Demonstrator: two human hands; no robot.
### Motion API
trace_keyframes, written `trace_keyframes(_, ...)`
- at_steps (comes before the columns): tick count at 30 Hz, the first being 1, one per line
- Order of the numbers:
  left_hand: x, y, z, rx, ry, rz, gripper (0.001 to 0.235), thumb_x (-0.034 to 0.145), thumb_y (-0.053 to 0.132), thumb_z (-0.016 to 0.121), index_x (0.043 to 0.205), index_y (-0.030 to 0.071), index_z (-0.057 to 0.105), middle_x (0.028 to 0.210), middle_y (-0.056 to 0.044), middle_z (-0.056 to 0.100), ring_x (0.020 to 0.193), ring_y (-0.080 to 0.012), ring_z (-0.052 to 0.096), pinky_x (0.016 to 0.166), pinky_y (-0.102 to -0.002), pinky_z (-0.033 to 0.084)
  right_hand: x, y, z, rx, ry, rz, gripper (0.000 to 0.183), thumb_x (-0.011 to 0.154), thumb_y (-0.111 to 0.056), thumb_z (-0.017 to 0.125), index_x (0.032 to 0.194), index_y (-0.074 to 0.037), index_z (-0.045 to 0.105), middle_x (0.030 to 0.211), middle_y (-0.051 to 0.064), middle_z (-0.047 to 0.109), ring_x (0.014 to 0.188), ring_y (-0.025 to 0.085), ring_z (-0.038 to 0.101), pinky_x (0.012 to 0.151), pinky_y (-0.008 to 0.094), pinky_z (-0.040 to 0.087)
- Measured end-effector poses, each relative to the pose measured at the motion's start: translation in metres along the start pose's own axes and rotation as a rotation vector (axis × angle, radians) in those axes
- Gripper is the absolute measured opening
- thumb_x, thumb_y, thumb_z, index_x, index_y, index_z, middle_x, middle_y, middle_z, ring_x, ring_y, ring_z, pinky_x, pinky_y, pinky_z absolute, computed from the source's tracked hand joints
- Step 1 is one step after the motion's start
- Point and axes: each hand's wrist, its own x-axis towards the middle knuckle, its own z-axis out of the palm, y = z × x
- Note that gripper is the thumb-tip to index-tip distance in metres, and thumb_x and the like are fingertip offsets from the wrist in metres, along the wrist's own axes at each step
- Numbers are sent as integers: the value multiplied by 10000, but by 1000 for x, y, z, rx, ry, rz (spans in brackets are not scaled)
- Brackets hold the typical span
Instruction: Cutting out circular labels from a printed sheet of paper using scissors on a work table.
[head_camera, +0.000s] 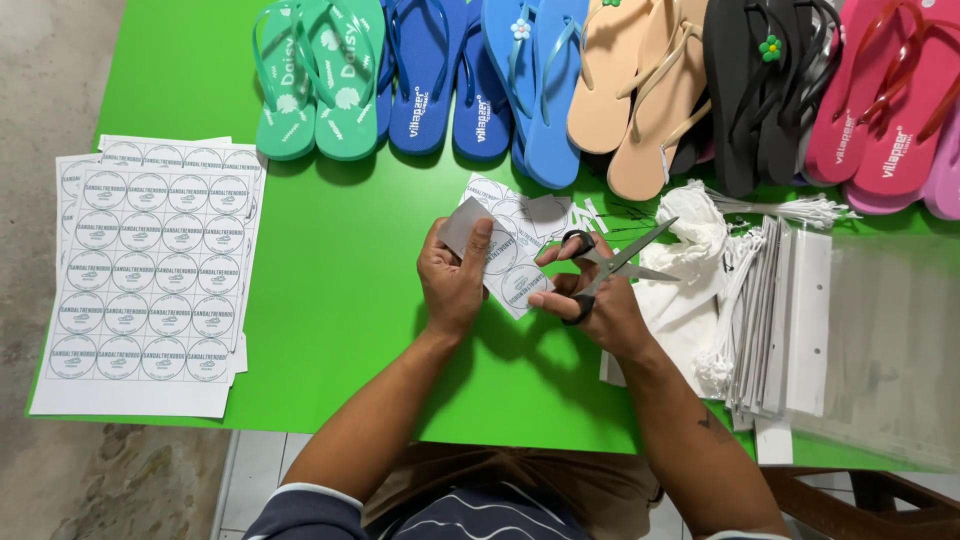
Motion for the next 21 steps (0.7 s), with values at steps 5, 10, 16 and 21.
trace_keyframes(5,-5,12,3,-25,-27,-107,255,957,217,754,859,39,600,581,-161,662,390,-190,649,290,-231,497,7,-11,-8,-25,202,-152,545,795,86,839,1136,-44,434,1062,140,636,747,127,718,692,230,631)
trace_keyframes(10,-7,13,7,-40,-88,-195,222,929,165,780,875,26,615,611,-176,669,399,-232,671,282,-247,522,16,-1,-39,-26,346,-243,521,841,61,827,1134,-72,417,1076,147,630,785,177,745,738,262,639)
trace_keyframes(16,-10,16,10,77,-301,-355,330,827,184,878,864,-59,657,740,-231,743,475,-252,716,345,-304,569,15,-7,-37,-124,346,-287,521,840,57,833,1146,-54,427,1083,162,635,804,170,745,780,291,652)
trace_keyframes(21,-8,22,11,71,-281,-379,292,892,165,810,902,-95,676,795,-267,750,472,-256,713,346,-313,581,14,-6,-34,-93,340,-302,503,857,35,827,1151,-50,428,1083,164,639,791,158,741,777,282,651)
